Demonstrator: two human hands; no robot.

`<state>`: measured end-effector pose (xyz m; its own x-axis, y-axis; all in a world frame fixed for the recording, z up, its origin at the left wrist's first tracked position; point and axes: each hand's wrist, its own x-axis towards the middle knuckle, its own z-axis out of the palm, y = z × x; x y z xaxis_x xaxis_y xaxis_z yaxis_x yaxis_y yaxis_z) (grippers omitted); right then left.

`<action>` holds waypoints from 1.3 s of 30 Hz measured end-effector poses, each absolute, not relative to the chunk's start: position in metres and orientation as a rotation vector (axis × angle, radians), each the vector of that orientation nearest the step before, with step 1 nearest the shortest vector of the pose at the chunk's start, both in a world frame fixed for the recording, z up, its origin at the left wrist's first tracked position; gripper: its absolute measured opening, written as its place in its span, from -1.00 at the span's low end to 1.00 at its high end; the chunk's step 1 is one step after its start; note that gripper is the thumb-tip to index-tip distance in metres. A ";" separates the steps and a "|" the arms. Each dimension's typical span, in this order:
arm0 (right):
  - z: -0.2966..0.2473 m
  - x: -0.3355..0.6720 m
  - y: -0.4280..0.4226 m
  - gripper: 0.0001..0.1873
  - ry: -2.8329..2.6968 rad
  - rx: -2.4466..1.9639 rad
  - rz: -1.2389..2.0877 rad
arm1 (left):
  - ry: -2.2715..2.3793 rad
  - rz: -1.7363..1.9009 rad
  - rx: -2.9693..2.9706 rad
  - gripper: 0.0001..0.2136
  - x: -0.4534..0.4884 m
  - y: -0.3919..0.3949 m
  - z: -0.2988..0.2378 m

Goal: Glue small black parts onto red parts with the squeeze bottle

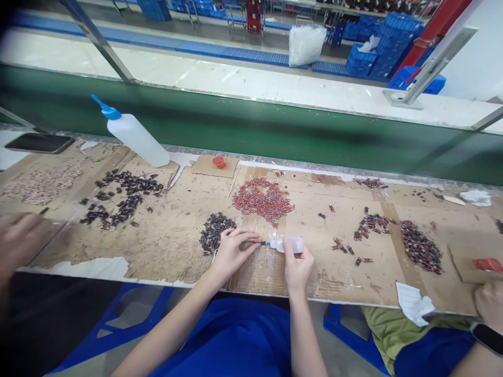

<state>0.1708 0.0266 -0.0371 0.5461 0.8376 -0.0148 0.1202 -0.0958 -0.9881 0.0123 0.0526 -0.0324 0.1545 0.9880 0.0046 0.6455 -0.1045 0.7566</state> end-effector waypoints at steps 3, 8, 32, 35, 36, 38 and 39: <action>-0.037 0.171 0.027 -0.57 -0.828 -1.567 0.736 | 1.572 0.721 1.817 -0.89 0.012 0.052 -0.033; -0.036 0.171 0.027 -0.58 -0.753 -1.561 0.729 | 1.574 0.708 1.808 -0.90 0.012 0.052 -0.033; -0.042 0.185 0.025 -0.63 -0.490 -1.397 0.609 | 1.540 0.662 1.864 -0.86 0.011 0.052 -0.027; -0.041 0.193 0.027 -0.53 -0.586 -1.377 0.583 | 1.572 0.655 1.921 -0.89 0.012 0.060 -0.020; -0.041 0.196 0.029 -0.49 -0.618 -1.373 0.589 | 1.604 0.673 1.945 -0.90 0.015 0.064 -0.017; -0.043 0.200 0.032 -0.46 -0.668 -1.372 0.601 | 1.651 0.700 1.997 -0.90 0.023 0.074 -0.012; -0.045 0.201 0.033 -0.46 -0.689 -1.383 0.606 | 1.651 0.687 2.026 -0.89 0.028 0.078 -0.011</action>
